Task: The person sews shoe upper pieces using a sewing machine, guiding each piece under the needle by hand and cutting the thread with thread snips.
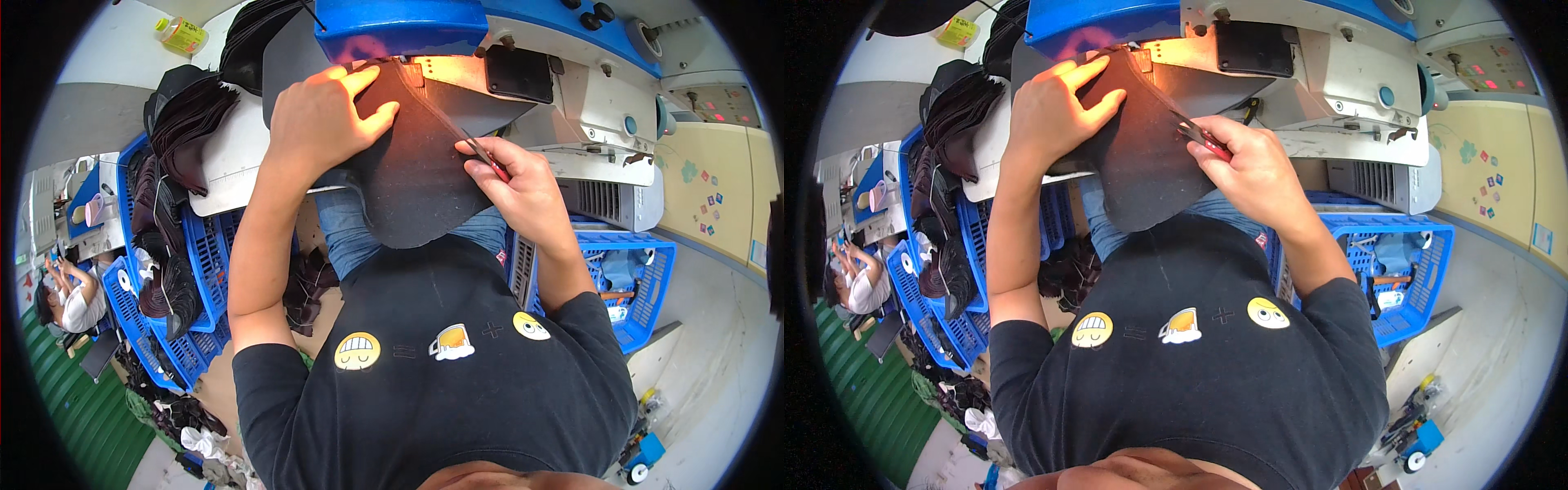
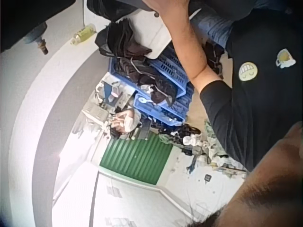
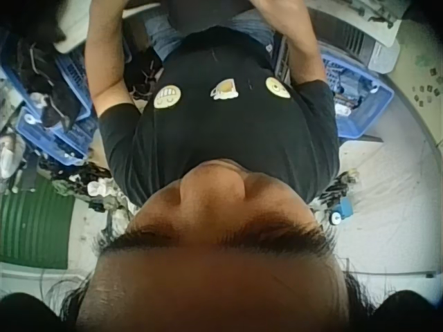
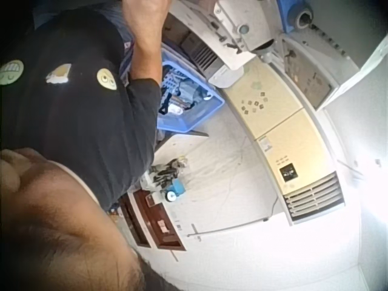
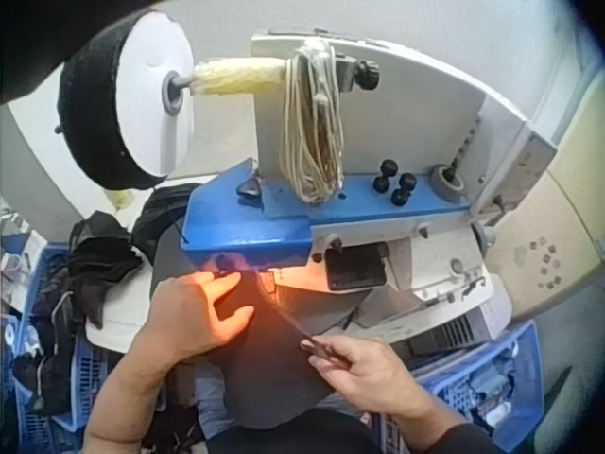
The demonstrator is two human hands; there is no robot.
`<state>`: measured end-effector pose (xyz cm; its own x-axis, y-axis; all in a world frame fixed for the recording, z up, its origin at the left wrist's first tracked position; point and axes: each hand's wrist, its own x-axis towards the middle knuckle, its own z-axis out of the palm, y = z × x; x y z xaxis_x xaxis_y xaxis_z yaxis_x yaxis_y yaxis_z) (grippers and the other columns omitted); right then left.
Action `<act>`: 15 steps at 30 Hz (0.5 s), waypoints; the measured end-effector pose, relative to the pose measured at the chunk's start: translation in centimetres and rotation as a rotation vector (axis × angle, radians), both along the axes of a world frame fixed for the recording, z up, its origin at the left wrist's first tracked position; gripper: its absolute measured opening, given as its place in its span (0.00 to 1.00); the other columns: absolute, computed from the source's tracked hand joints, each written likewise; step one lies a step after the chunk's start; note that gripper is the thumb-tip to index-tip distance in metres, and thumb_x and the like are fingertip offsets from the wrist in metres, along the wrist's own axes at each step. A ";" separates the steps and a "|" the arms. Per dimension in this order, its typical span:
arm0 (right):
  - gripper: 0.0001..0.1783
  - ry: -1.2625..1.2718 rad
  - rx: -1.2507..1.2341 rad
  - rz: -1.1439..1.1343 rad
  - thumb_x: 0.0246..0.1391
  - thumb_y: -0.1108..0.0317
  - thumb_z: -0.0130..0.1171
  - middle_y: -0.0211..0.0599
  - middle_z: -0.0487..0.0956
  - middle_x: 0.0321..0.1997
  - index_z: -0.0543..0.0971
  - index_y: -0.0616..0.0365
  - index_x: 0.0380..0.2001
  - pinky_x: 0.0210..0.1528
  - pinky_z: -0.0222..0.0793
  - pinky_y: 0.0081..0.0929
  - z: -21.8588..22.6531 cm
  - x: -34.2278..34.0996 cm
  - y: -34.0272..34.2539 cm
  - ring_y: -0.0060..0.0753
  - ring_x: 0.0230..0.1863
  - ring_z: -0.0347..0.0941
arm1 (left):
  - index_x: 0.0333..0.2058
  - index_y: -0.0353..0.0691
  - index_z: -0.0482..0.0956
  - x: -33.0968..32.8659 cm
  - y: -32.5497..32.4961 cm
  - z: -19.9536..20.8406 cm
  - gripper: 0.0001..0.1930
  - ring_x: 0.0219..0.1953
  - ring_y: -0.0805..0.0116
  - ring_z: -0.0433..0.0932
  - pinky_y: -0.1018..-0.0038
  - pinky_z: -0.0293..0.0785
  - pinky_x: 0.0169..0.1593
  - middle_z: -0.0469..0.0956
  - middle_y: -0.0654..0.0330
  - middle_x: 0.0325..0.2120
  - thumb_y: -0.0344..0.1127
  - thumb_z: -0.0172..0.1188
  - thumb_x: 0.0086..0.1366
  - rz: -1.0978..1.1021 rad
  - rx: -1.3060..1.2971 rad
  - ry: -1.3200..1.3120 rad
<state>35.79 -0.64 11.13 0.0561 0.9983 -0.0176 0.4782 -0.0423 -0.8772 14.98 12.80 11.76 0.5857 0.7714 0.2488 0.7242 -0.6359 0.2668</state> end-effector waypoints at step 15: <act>0.13 -0.254 0.033 0.131 0.53 0.68 0.58 0.47 0.78 0.26 0.77 0.58 0.42 0.30 0.70 0.36 1.6 -1.1 2.3 0.50 0.29 0.76 | 0.37 0.47 0.82 -1.3 6.1 0.8 0.31 0.30 0.51 0.79 0.63 0.75 0.34 0.79 0.53 0.26 0.65 0.67 0.40 -0.253 0.082 -0.004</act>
